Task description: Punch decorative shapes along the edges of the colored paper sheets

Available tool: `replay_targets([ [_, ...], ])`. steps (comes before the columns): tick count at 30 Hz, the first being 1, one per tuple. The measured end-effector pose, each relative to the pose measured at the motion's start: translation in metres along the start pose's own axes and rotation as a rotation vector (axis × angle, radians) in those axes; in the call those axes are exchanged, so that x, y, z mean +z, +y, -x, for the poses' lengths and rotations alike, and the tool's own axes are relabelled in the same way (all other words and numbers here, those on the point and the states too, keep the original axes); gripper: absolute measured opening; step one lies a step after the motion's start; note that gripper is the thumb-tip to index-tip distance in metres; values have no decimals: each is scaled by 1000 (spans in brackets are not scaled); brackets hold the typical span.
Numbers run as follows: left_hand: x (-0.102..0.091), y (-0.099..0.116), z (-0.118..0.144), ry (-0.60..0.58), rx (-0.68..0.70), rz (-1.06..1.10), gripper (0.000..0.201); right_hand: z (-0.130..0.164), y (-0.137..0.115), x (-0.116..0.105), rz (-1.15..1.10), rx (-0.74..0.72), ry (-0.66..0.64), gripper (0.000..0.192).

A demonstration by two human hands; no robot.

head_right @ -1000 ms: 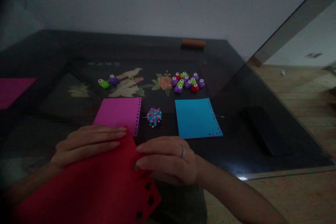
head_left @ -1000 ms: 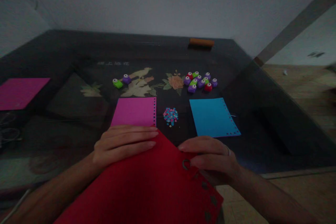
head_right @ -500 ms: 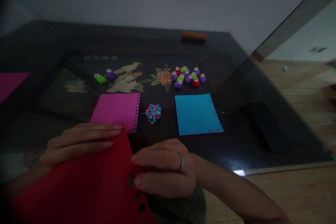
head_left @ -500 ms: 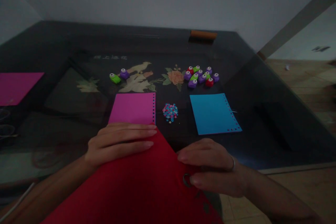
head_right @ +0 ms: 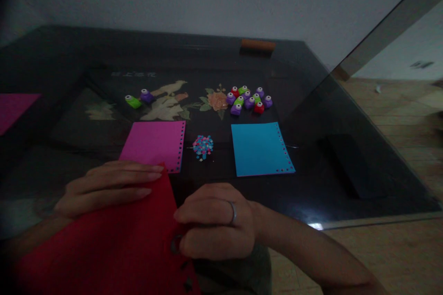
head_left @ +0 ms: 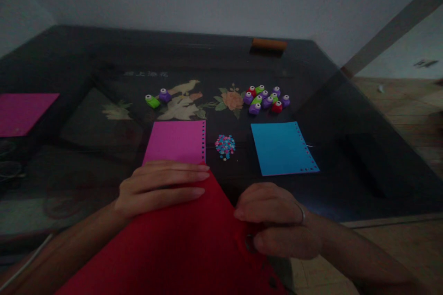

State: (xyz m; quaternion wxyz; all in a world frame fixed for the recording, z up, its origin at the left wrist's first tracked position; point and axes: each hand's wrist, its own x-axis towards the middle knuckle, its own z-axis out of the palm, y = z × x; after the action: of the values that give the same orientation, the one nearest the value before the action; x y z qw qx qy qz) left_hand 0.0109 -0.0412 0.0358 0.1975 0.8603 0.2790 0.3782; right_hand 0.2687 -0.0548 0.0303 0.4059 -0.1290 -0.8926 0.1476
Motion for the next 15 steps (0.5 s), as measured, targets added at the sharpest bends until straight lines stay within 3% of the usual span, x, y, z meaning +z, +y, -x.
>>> replay_targets([
  [4,1,-1,-1,10,29,25,25,-3,1,1,-81,-73,113,18],
  [15,1,1,0,26,-4,43,25,-4,-1,-6,-96,-49,55,9],
])
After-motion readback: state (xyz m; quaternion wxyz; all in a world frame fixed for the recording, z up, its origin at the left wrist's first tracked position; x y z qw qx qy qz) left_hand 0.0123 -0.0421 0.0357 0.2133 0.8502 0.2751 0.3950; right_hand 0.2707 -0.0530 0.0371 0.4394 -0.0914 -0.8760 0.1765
